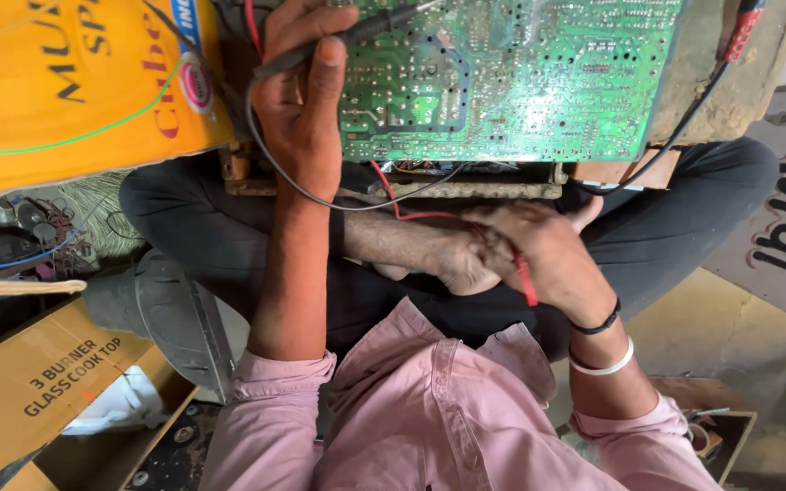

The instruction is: The person uses a multimeter to test various points on a green circuit board. They move the probes across different solder joints and components, occasionally picking up and examining a small black component before continuing the testing process.

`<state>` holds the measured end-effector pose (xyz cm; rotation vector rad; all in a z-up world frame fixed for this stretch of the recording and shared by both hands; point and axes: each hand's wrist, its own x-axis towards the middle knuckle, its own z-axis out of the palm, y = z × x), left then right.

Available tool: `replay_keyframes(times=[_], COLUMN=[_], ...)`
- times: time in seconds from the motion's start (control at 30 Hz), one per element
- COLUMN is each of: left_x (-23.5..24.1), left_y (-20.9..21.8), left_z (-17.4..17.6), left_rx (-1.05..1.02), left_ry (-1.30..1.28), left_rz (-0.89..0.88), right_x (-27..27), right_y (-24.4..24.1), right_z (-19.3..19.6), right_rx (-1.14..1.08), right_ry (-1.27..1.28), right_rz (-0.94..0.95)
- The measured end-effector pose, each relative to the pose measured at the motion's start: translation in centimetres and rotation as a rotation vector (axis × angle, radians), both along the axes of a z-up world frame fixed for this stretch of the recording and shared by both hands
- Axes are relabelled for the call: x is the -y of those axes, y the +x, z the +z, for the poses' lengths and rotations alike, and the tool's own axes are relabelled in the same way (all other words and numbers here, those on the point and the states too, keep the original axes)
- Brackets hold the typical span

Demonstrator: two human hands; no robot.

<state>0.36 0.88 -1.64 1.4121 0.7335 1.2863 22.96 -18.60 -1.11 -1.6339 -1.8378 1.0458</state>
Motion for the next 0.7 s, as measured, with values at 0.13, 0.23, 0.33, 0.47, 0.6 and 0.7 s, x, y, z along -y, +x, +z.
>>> replay_keyframes(times=[0.13,0.23,0.33,0.47,0.6,0.7], left_x=[-0.1,-0.1,0.3,0.3,0.3,0.4], left_y=[0.0,0.0,-0.3,-0.1,0.0,0.0], left_z=[0.1,0.3,0.3,0.6,0.8,0.5], left_rx=[-0.065,-0.063,-0.059,-0.096,-0.067,-0.057], left_ry=[0.022,-0.021,-0.037,-0.034,-0.024,-0.046], left_rz=[0.037,0.017,0.003,0.024,0.001,0.01], right_x=[0.6,0.8,0.7,-0.1,-0.6,-0.5], right_y=[-1.5,-2.4,-2.8,-2.6,-2.5,-2.1], right_z=[-1.4,-2.0,-2.1,-1.7,-1.3,-1.1], right_rx=[0.12,-0.062,-0.04,0.046,0.046,-0.04], right_ry=[-0.197,-0.043,0.045,-0.142,-0.114,0.019], right_rz=[0.246,0.267,0.238,0.201,0.209,0.153])
